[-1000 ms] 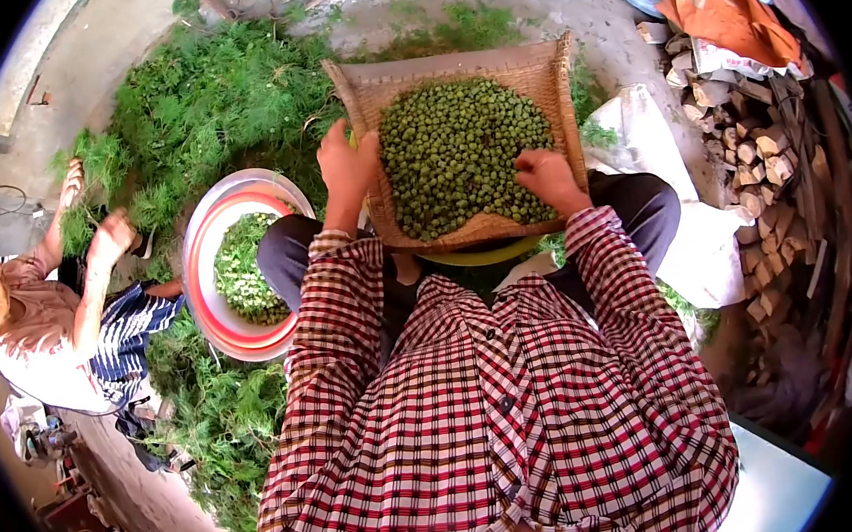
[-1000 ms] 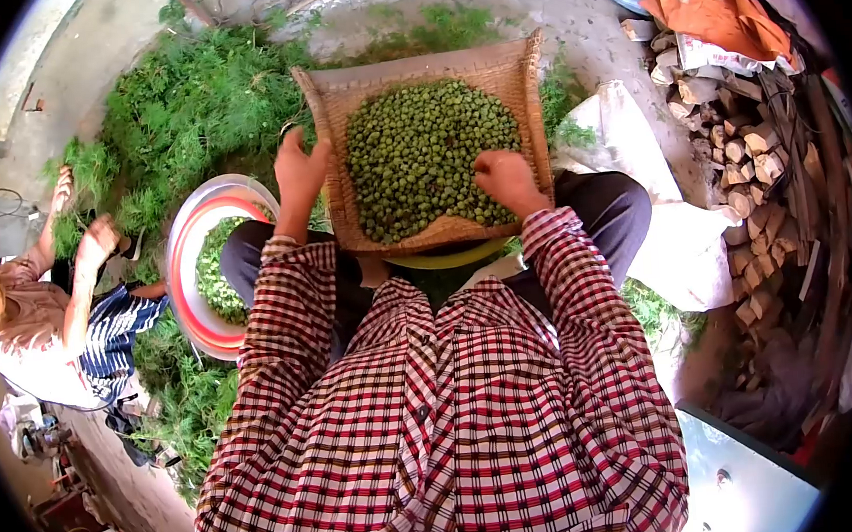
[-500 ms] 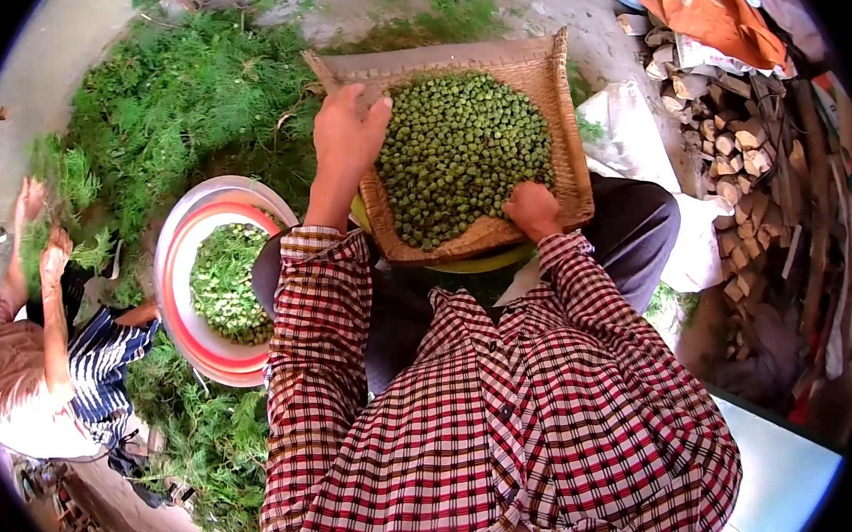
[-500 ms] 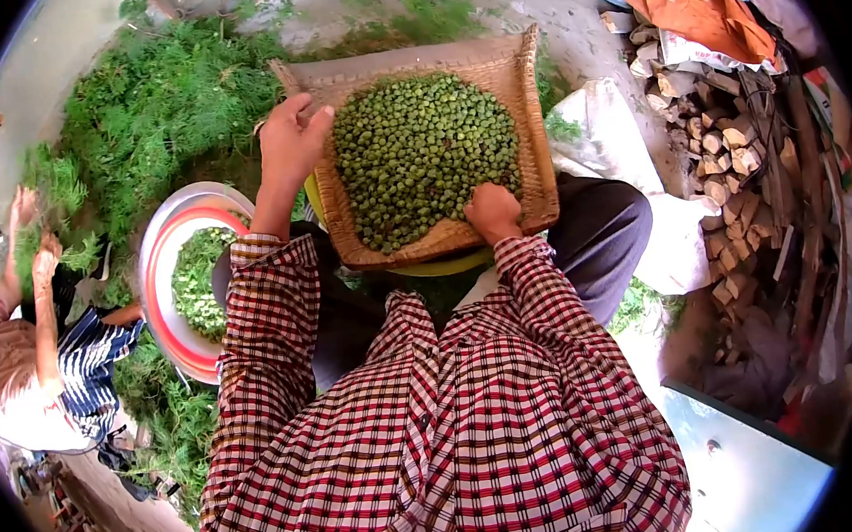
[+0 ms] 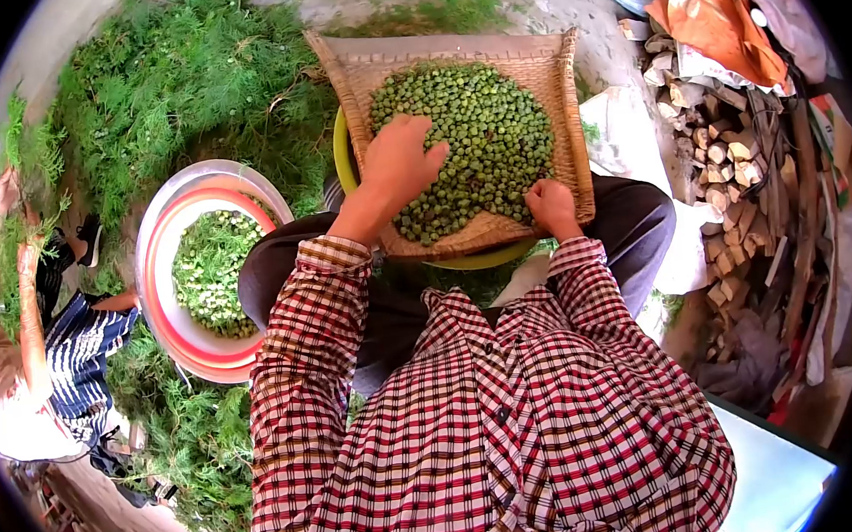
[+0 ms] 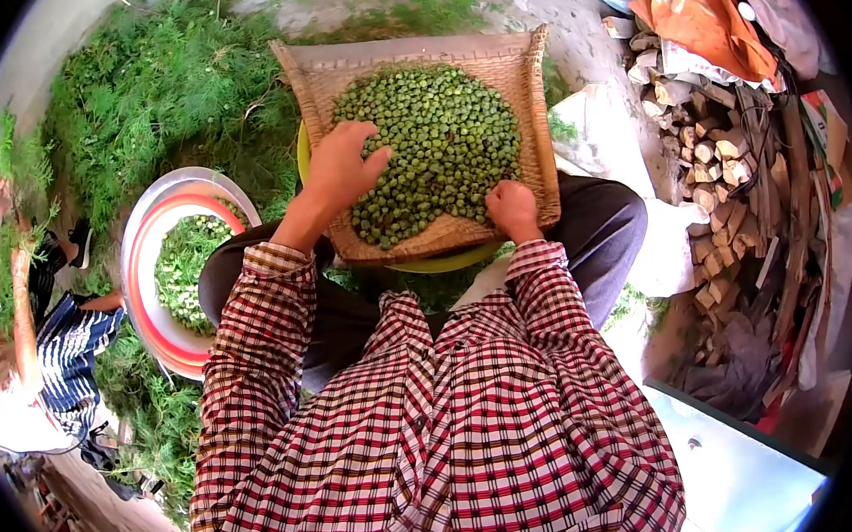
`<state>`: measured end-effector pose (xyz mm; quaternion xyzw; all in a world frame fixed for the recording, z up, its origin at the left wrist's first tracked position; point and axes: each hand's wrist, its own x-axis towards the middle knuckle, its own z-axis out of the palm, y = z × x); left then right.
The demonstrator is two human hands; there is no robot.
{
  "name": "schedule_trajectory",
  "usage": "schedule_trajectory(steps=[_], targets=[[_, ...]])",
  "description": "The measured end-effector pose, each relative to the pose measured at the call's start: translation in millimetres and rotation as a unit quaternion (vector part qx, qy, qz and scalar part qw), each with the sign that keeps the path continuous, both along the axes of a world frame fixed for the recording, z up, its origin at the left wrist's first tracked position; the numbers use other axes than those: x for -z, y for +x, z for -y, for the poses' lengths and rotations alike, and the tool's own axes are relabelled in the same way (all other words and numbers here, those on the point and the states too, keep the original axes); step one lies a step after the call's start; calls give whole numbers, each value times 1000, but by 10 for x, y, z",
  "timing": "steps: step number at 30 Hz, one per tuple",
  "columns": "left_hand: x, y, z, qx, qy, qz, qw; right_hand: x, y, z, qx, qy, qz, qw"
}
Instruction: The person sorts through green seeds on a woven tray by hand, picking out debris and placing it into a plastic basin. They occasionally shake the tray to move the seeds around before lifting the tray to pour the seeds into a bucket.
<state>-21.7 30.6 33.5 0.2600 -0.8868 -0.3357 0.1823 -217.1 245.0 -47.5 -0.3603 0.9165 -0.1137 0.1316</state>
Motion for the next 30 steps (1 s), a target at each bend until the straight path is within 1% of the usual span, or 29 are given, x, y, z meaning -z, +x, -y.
schedule_trajectory(steps=[1,2,4,5,6,7,8,9,11,12,13,14,15,17,20,21,22,23,24,25,26,27,28,29,30], targets=[[18,14,-37,-1,-1,-2,1000,-6,-42,-20,12,26,-23,999],[31,24,-79,17,2,10,1000,-11,-92,-42,12,24,-25,999],[25,15,-147,40,13,44,998,-47,-148,-50,8,-56,65,996],[37,-3,-172,40,11,44,998,-55,-159,-53,7,-57,64,996],[64,-28,-193,67,77,49,994,-155,-125,-19,32,-107,184,977],[101,-55,-216,94,142,53,984,-291,-69,36,55,-156,300,940],[163,-62,-283,90,200,5,976,-418,12,92,79,-165,394,901],[182,-76,-337,92,260,14,961,-528,96,143,76,-167,392,901],[313,-144,-435,101,393,-6,914,-680,234,229,68,-203,499,840],[269,-153,-471,100,392,-8,914,-708,283,272,45,-208,505,837],[211,-150,-507,83,535,-41,840,-721,318,302,43,-207,504,837],[178,-140,-523,64,663,-73,743,-727,351,330,27,-216,522,825],[175,-133,-519,63,662,-73,743,-738,379,358,11,-226,539,812],[175,-128,-499,57,729,-95,676,-739,401,378,15,-219,547,808],[312,-125,-503,51,729,-102,675,-680,418,376,-1,-215,567,795],[320,-122,-509,50,730,-102,674,-702,476,393,50,-229,621,748],[326,-126,-515,32,712,-106,693,-710,525,405,100,-242,670,695],[329,-131,-521,15,693,-108,712,-699,554,405,101,-242,670,694],[322,-131,-530,14,693,-108,713,-685,572,406,117,-245,682,679],[310,-131,-537,4,653,-98,751,-667,586,422,134,-250,693,662],[300,-140,-544,-4,611,-88,787,-634,605,444,134,-254,693,661],[353,-154,-549,0,610,-85,787,-590,628,465,135,-228,686,678],[441,-165,-551,19,500,-51,864,-555,647,478,137,-202,677,694],[510,-173,-553,39,381,-17,924,-527,663,476,140,-206,675,694],[494,-152,-573,29,355,-25,934,-518,685,470,131,-204,671,701]])
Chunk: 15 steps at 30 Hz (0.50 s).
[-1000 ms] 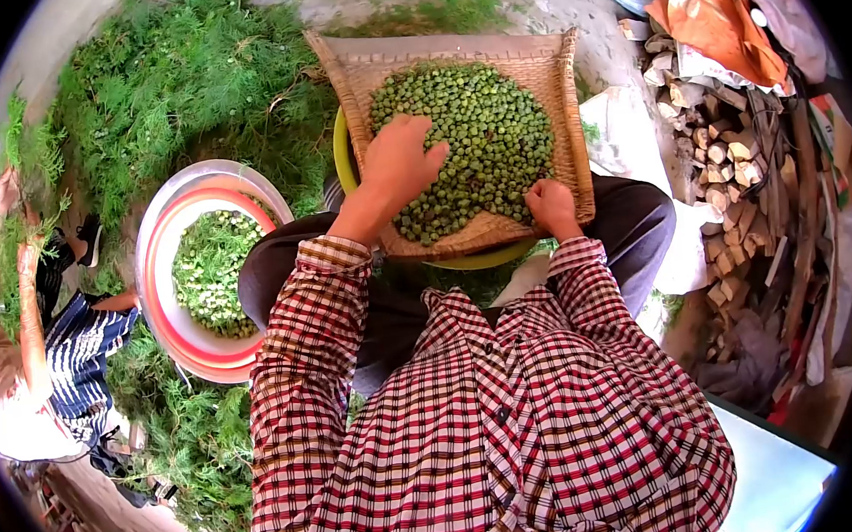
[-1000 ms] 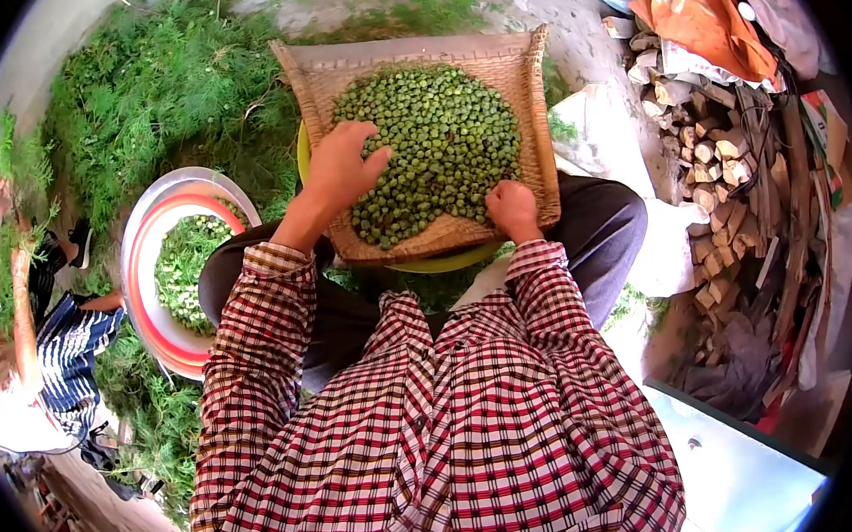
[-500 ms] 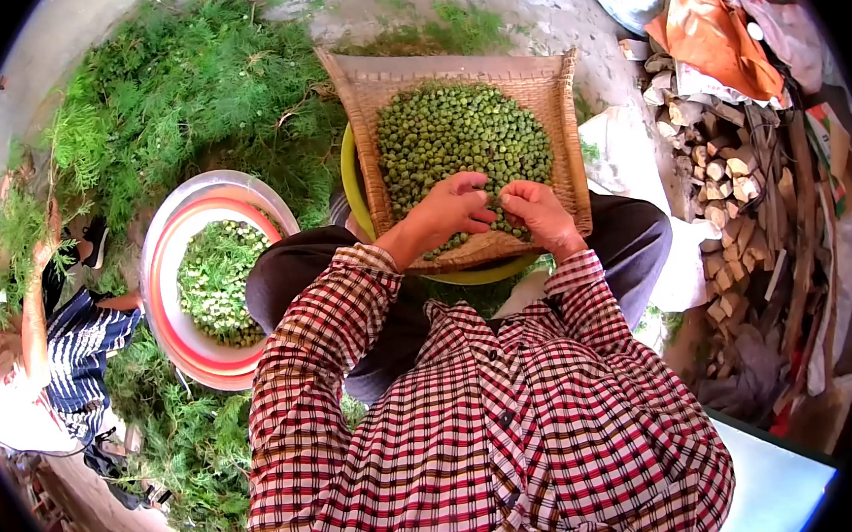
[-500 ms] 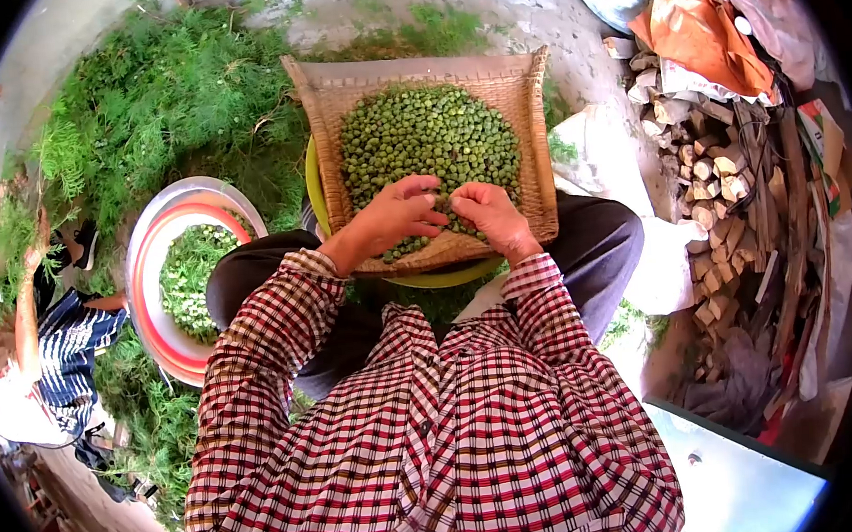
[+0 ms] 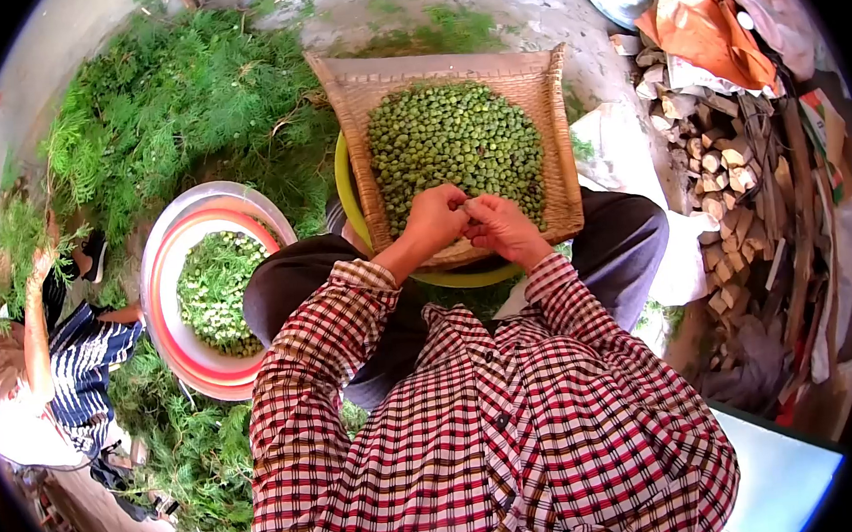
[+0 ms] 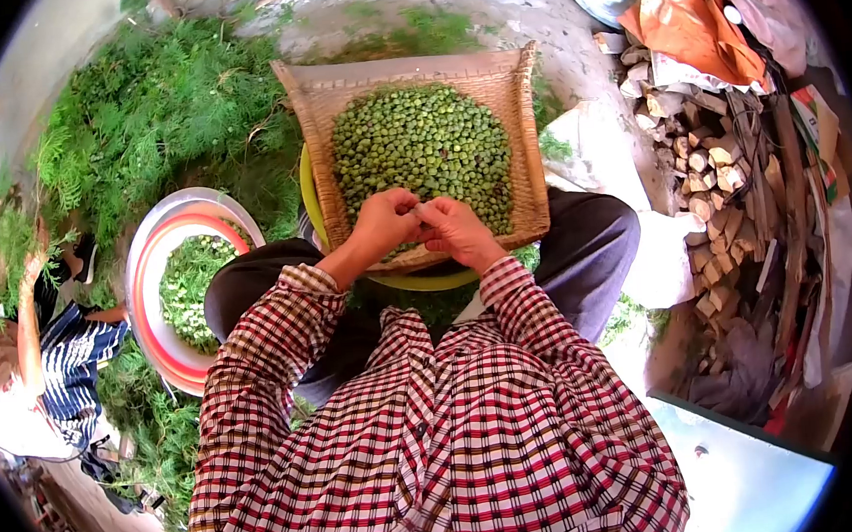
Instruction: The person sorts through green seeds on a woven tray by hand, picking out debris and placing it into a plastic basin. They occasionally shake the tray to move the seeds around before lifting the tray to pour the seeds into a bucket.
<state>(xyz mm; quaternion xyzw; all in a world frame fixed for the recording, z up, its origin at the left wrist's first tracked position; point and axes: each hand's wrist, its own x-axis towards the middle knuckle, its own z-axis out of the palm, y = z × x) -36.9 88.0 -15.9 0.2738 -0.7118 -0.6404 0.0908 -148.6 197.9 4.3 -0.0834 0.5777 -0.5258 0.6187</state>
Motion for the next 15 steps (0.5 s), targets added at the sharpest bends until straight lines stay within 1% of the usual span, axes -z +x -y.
schedule_trajectory(steps=[1,4,5,6,7,8,9,11,13,15], targets=[[5,1,-2,4,1,-2,1000,2,19,-7,-9,-3,-9,1000],[-28,30,32,31,61,35,997,95,-24,-54,-6,-19,-11,1000],[-59,36,31,31,61,34,997,147,-43,-69,-13,-33,-11,999],[-92,46,31,31,89,34,995,133,-30,-70,-13,-34,-11,999],[-121,54,30,31,117,33,992,114,-12,-81,4,-34,47,998],[-157,50,29,31,117,33,992,100,-9,-92,22,-34,105,994],[-187,54,34,39,107,36,993,117,-11,-96,21,-34,105,994],[-197,79,50,43,96,39,994,167,-20,-87,17,-40,153,987],[-191,98,65,44,145,14,988,161,-16,-88,22,-51,173,983],[-213,111,90,49,162,12,985,163,-32,-98,27,-61,192,979]])
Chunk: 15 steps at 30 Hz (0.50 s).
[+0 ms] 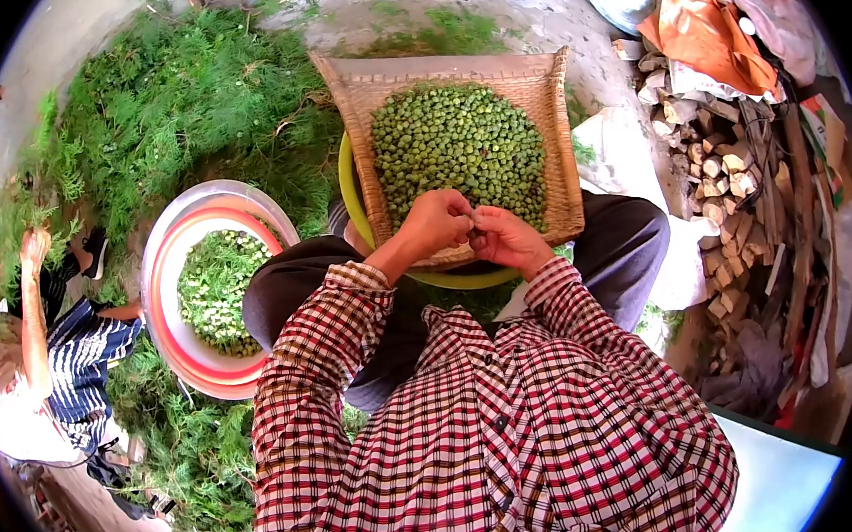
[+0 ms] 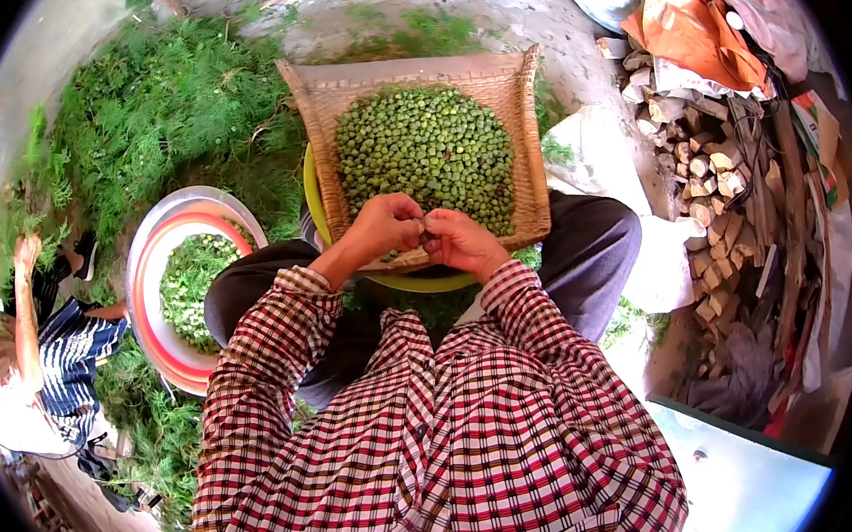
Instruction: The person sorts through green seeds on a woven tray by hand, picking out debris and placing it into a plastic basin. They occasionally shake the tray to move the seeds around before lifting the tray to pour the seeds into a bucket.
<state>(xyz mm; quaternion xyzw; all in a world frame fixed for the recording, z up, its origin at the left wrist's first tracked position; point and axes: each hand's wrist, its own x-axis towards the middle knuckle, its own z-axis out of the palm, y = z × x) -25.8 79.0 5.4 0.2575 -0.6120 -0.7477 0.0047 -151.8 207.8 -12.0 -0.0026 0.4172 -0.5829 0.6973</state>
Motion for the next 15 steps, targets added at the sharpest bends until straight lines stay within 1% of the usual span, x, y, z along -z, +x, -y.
schedule_trajectory(steps=[1,3,5,6,8,9,10,11,12,13,14,15], targets=[[-7,3,8,7,19,-3,1000,7,-19,-12,-12,-14,7,1000],[18,-1,26,8,11,-2,1000,3,-73,-34,-27,-26,13,999],[35,6,40,9,5,0,1000,-12,-134,-72,8,-49,41,998],[19,17,60,1,12,15,1000,-15,-182,-80,5,-48,41,998],[26,21,109,-10,18,29,999,-18,-301,-36,46,-54,3,997],[58,24,116,-41,-69,21,997,-21,-339,7,90,-39,-10,995],[56,30,122,-72,-155,12,985,37,-423,42,88,-38,-10,995],[44,27,142,-74,-154,13,985,134,-534,83,92,-57,-40,993],[-30,31,174,-82,-131,54,986,161,-588,150,95,-75,-69,990],[-83,32,207,-90,-108,96,985,199,-619,221,140,-44,-65,987],[-106,28,235,-93,-108,97,985,221,-657,275,137,-45,-64,987],[-121,18,266,-118,-107,83,984,217,-679,338,121,11,-135,983]])
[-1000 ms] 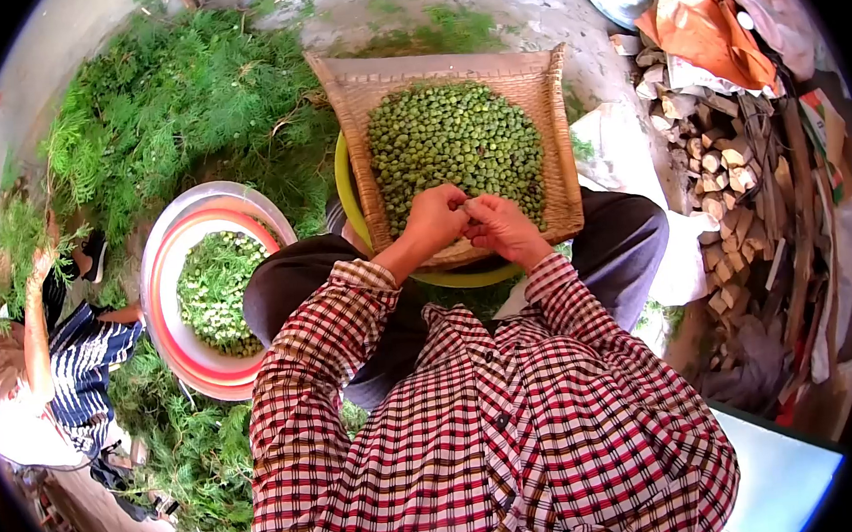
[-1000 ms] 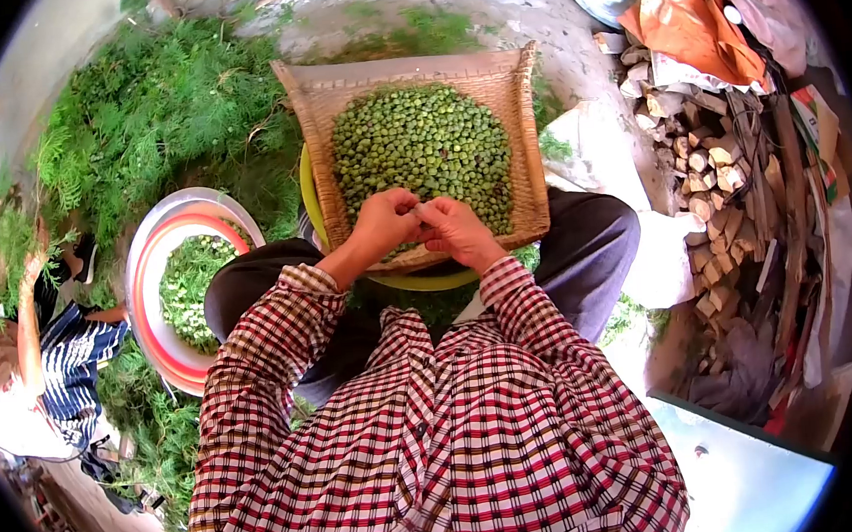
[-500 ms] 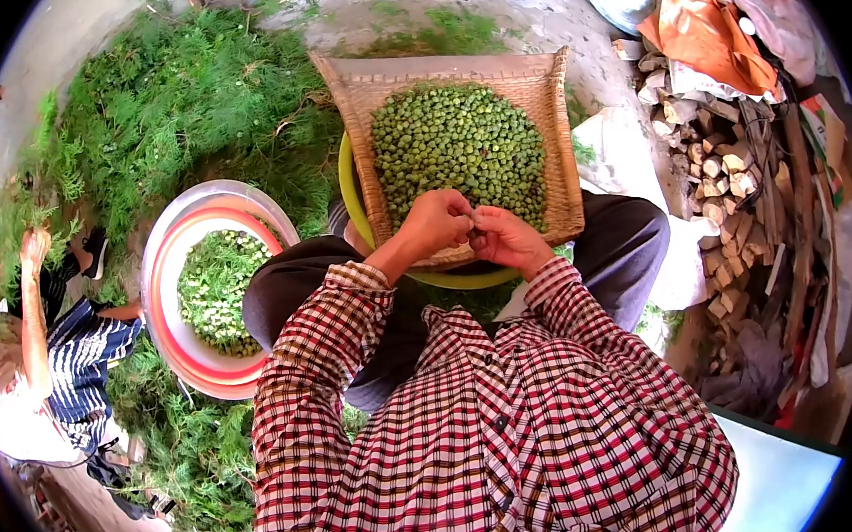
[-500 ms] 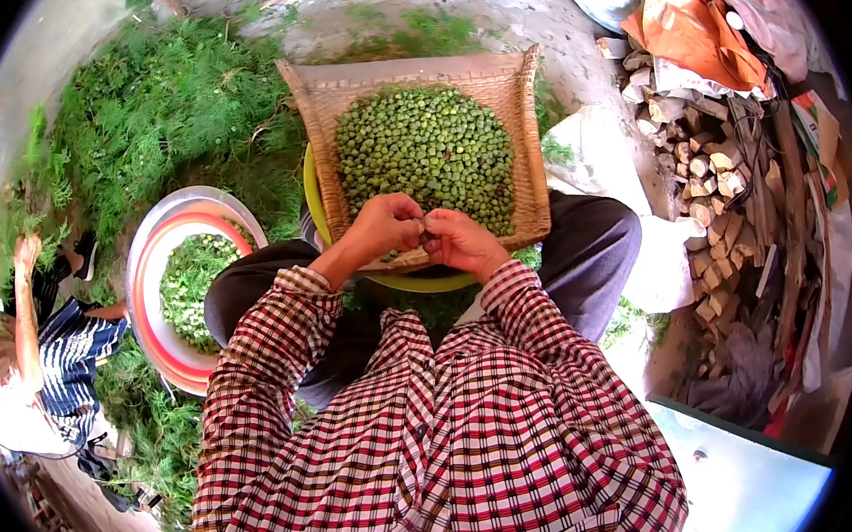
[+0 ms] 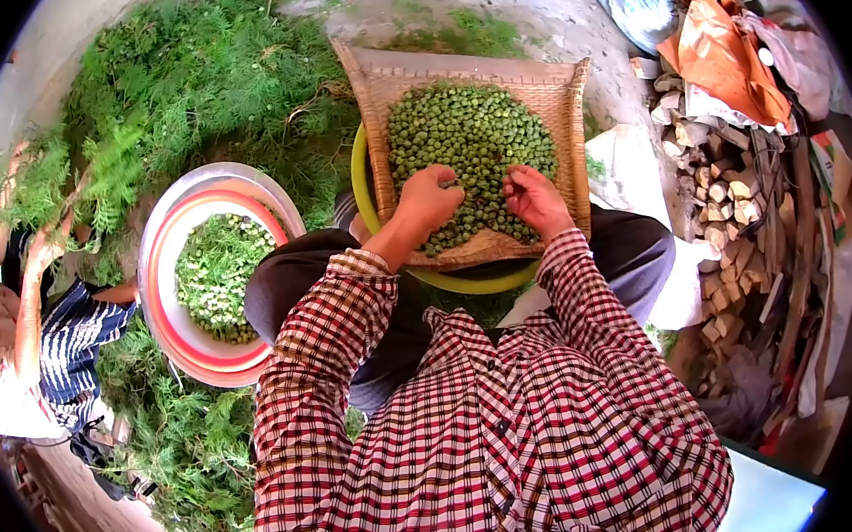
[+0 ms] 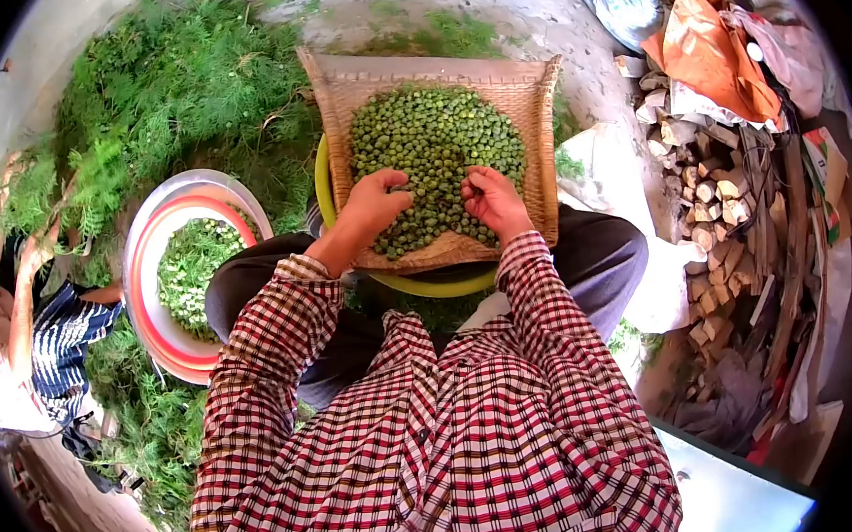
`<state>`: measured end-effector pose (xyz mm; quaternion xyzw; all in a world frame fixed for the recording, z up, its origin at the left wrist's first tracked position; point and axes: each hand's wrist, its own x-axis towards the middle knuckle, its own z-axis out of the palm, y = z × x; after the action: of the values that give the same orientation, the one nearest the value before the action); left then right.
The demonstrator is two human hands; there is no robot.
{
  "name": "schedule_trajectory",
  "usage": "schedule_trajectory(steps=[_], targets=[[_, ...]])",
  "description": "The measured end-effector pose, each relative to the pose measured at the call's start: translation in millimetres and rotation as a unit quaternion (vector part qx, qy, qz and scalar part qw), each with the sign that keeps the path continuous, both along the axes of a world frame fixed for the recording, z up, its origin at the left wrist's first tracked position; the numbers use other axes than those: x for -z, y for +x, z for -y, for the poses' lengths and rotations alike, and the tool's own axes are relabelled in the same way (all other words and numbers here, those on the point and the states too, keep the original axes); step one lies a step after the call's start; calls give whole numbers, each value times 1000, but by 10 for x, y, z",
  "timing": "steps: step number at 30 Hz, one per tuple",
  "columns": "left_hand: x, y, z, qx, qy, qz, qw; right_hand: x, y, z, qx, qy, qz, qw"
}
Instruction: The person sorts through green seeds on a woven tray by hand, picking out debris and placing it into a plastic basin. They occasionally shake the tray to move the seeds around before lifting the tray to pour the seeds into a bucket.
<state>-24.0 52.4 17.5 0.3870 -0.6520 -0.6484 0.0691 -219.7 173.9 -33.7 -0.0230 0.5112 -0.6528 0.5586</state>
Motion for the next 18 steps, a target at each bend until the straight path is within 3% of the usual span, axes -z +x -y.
schedule_trajectory(steps=[2,3,6,7,9,10,11,13,14,15,17,18], targets=[[-18,14,67,-39,-23,-68,997,9,-6,107,-45,89,-120,988],[3,8,108,-41,-22,-66,997,27,14,164,-48,90,-119,988],[-29,6,203,-95,33,-125,987,84,120,340,-94,244,-333,906],[-41,10,207,-97,33,-124,987,171,110,366,-96,243,-332,906],[-46,11,208,-100,49,-129,985,356,104,434,-111,307,-540,776],[-44,9,198,-96,46,-124,987,378,95,447,-118,319,-556,758],[-34,10,197,-97,47,-123,987,391,81,418,-119,319,-556,758],[-16,11,189,-76,55,-126,988,122,192,378,-66,253,-313,913],[-11,13,177,-77,56,-125,988,189,111,324,-64,213,-219,950],[-15,12,163,-79,58,-129,987,110,146,305,-65,214,-219,950],[45,-18,112,-76,62,-134,986,-168,253,210,-76,77,-54,993],[110,-37,85,-51,45,-120,990,-224,298,195,-92,51,-48,993]])
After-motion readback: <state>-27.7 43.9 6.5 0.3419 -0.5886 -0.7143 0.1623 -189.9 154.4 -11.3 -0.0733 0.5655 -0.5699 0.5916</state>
